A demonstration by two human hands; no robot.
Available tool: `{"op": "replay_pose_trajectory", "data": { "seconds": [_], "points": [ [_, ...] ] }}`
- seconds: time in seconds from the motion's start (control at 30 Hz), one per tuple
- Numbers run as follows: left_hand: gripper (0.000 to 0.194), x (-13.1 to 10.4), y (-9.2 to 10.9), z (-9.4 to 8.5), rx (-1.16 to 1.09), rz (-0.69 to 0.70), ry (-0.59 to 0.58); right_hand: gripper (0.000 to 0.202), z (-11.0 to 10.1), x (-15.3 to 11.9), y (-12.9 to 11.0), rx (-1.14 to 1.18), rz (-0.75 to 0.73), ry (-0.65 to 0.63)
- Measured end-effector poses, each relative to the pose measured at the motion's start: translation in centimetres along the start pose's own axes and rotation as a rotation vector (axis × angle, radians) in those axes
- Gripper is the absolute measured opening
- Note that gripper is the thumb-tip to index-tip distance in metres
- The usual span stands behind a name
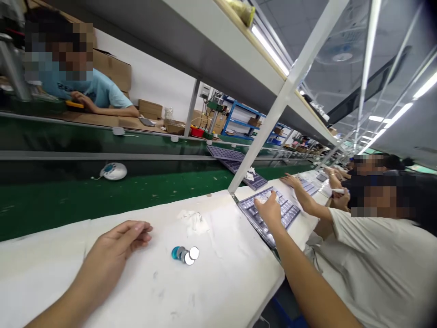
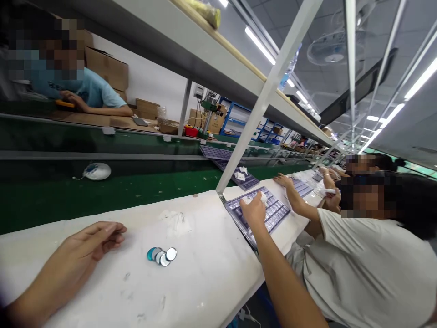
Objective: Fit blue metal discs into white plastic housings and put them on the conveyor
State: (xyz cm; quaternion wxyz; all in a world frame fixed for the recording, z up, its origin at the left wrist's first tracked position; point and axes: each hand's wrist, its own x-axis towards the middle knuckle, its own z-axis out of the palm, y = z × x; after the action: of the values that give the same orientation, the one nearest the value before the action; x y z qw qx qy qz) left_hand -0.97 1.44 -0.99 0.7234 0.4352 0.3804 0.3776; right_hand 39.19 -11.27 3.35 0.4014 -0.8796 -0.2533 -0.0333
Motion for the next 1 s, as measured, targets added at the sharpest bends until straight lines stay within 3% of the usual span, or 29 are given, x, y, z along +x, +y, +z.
{"op": "replay_pose_trajectory", "data": {
  "seconds": [0.1,0.17,0.23,0.3,0.37,0.47,0.6,0.7,0.87,1.0],
  "points": [
    [0.032,-1.7,0.3,1.7,-0.032,-0.033,-0.121,0.084,1.1,-6.4,-2.5,0.119,-0.132,-0.137],
    [0.033,-3.1,0.5,3.2,-0.072,-0.097,-0.222,0.09,2.3,-12.1,-4.7,0.268,-0.267,-0.306],
    [0.032,-4.4,0.6,4.4,-0.186,-0.192,-0.306,0.098,3.6,-17.0,-6.9,0.56,-0.48,-0.543],
    [0.03,-5.4,0.6,5.0,-0.33,-0.275,-0.337,0.096,4.4,-19.8,-8.6,0.618,-0.589,-0.657],
    [0.03,-5.7,0.5,5.0,-0.409,-0.306,-0.309,0.073,4.4,-20.0,-9.0,0.539,-0.662,-0.689],
    [0.035,-5.4,0.3,4.6,-0.37,-0.273,-0.232,0.031,3.4,-17.7,-7.5,0.216,-0.791,-0.765],
    [0.039,-4.7,0.3,4.6,-0.326,-0.266,-0.229,0.027,3.0,-15.8,-5.3,-0.087,-0.901,-0.909],
    [0.043,-4.8,0.1,4.7,-0.297,-0.256,-0.257,0.017,4.0,-15.7,-4.7,-0.103,-0.91,-0.902],
    [0.04,-5.2,-0.1,4.3,-0.236,-0.172,-0.294,0.026,3.9,-16.0,-5.3,0.001,-0.859,-0.853],
    [0.042,-5.3,-0.2,4.1,-0.181,-0.106,-0.324,0.018,1.7,-18.2,-7.3,0.412,-0.561,-0.922]
  ]
}}
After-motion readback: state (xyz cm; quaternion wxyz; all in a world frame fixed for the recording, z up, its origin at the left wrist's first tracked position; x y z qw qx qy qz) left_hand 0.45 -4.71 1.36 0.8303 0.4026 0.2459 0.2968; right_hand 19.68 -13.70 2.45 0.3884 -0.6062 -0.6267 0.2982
